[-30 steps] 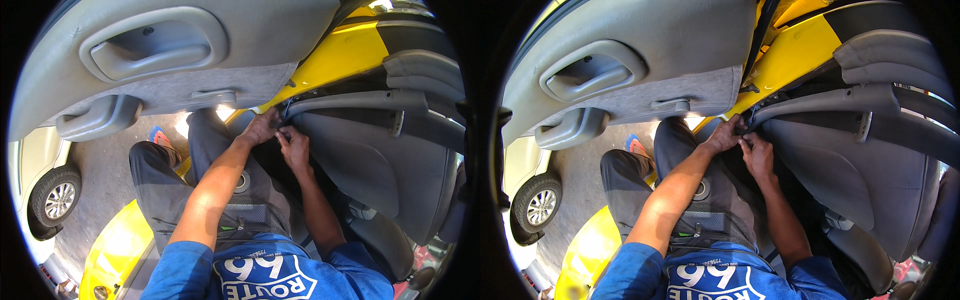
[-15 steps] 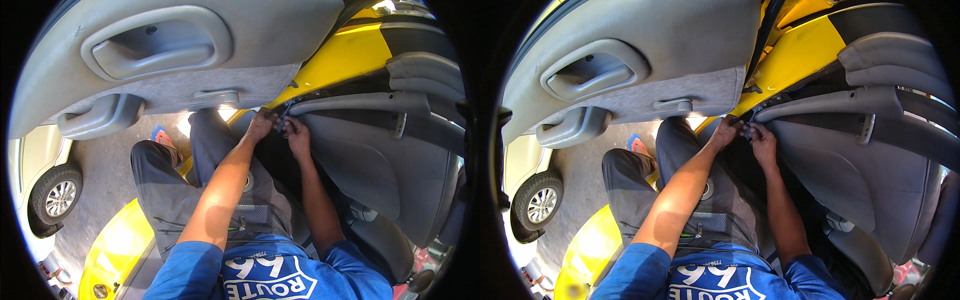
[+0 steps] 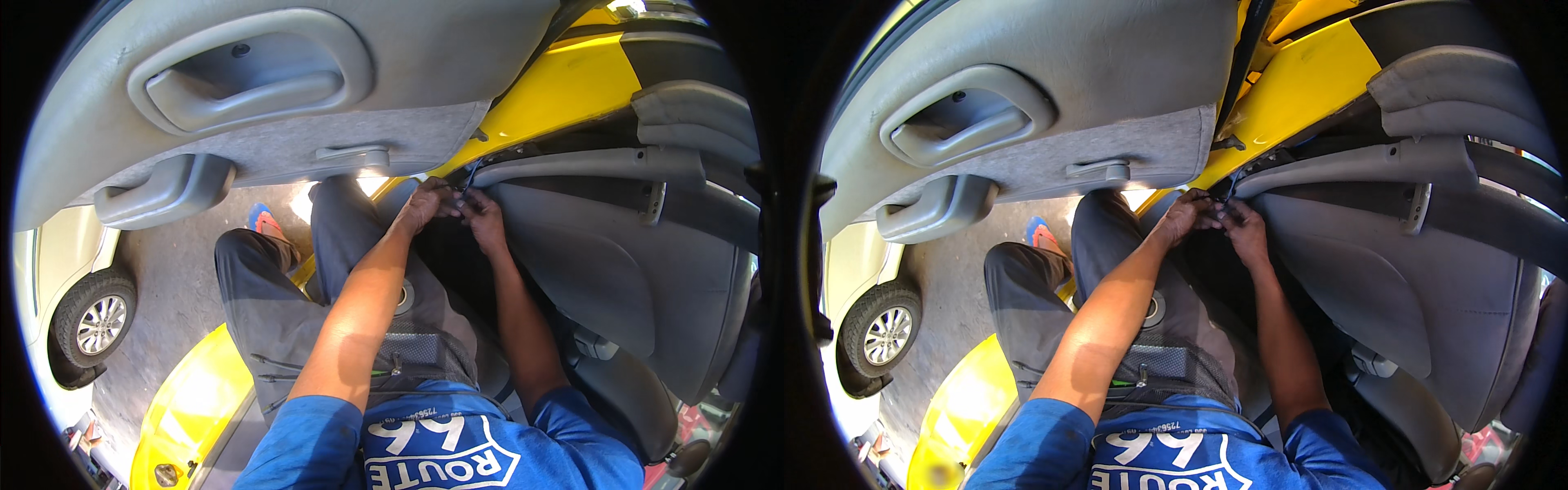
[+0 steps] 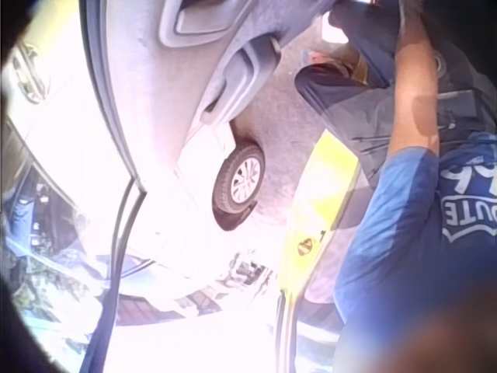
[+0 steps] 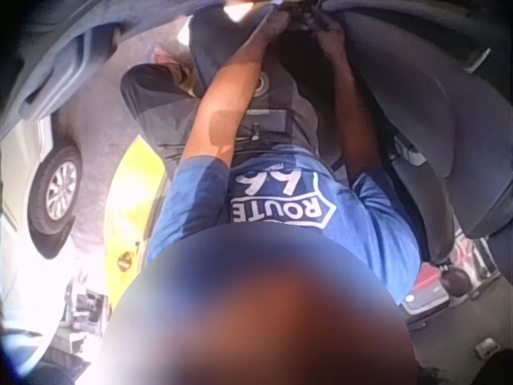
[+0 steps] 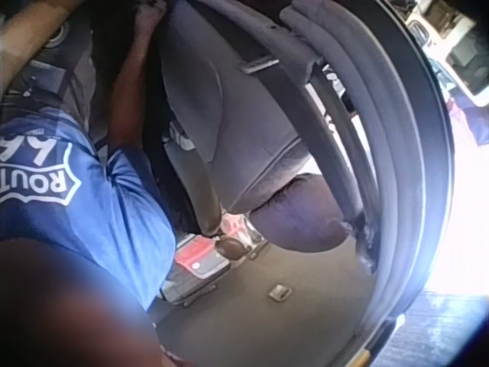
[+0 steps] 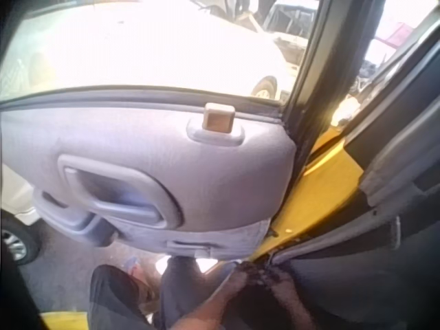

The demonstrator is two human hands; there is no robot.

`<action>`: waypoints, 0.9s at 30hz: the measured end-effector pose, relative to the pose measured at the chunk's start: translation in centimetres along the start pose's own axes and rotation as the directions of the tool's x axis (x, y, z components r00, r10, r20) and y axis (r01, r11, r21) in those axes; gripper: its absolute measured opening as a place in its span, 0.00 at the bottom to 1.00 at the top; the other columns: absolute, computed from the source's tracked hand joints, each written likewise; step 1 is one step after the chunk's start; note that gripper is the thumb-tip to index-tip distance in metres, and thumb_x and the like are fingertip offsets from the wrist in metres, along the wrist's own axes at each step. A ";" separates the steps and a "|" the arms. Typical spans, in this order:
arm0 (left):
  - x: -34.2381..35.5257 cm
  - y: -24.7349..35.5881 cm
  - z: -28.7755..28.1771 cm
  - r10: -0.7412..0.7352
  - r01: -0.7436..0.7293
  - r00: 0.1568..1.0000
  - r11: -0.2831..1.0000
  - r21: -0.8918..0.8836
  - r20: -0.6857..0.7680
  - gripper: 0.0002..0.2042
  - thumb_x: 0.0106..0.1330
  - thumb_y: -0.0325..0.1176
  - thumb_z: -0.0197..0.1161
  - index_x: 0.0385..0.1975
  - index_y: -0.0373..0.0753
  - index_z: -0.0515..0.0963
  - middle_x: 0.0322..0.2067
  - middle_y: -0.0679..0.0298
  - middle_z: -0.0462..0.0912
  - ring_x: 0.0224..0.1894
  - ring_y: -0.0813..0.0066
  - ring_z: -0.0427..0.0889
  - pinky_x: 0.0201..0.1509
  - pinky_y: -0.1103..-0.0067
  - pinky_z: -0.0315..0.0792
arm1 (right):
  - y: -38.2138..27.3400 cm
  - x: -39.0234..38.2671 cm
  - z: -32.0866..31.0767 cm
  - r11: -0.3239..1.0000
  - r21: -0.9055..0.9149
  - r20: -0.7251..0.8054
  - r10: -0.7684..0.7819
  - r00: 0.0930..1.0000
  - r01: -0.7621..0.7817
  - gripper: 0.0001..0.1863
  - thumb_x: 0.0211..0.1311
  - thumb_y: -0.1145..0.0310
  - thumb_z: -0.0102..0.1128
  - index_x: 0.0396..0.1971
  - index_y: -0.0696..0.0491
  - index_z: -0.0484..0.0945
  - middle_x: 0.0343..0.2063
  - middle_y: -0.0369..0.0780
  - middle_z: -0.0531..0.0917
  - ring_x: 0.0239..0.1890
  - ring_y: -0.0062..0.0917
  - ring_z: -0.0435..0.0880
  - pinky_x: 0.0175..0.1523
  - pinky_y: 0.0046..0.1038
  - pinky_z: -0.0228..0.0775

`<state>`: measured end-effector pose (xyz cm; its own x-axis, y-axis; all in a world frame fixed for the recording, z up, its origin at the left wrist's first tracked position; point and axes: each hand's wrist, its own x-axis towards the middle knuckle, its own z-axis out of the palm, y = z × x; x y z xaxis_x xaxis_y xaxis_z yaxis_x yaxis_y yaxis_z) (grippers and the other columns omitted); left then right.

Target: The person works inside a yellow car with the door open, manipulating wires near the door frame. They use electrical tape to secure the wires and then reattach the door panel.

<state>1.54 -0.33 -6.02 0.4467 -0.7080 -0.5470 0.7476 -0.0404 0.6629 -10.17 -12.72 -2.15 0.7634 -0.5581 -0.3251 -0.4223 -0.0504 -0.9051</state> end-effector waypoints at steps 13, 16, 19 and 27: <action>-0.5 0.6 -0.2 0.049 -0.049 0.997 0.999 -0.005 -0.056 0.11 0.73 0.30 0.65 0.49 0.33 0.76 0.41 0.56 0.87 0.37 0.63 0.91 0.40 0.75 0.87 | 2.8 0.9 1.7 0.959 -0.248 -0.141 -0.176 0.974 0.137 0.14 0.64 0.68 0.70 0.46 0.59 0.87 0.42 0.48 0.90 0.44 0.35 0.91 0.52 0.33 0.79; -0.2 0.3 -0.3 0.100 -0.095 0.990 0.994 0.050 -0.095 0.09 0.75 0.31 0.65 0.46 0.32 0.78 0.39 0.56 0.87 0.36 0.66 0.90 0.38 0.75 0.87 | 3.1 0.6 1.6 0.959 -0.239 -0.128 -0.188 0.974 0.154 0.14 0.65 0.68 0.70 0.46 0.59 0.87 0.43 0.48 0.89 0.46 0.35 0.90 0.54 0.34 0.78; 0.5 -0.2 -0.7 0.181 -0.152 0.975 0.967 0.207 -0.131 0.08 0.75 0.31 0.65 0.43 0.32 0.80 0.37 0.57 0.87 0.34 0.69 0.89 0.36 0.75 0.87 | 3.6 0.6 1.4 0.965 -0.237 -0.140 -0.150 0.979 0.114 0.13 0.66 0.68 0.71 0.46 0.58 0.88 0.43 0.48 0.89 0.46 0.35 0.89 0.55 0.33 0.77; 0.9 -0.9 -1.1 0.237 -0.160 0.948 0.932 0.326 -0.212 0.10 0.72 0.34 0.69 0.38 0.31 0.84 0.33 0.59 0.89 0.30 0.73 0.88 0.35 0.77 0.85 | 3.8 0.8 0.6 0.977 -0.193 -0.102 -0.114 0.988 0.093 0.10 0.67 0.70 0.69 0.45 0.57 0.88 0.40 0.44 0.87 0.43 0.31 0.86 0.53 0.30 0.76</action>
<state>1.83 -0.19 -7.70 0.7048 -0.5317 -0.4695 0.4645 -0.1543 0.8720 -10.86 -12.84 -6.07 0.7525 -0.6305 -0.1903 -0.4361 -0.2605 -0.8614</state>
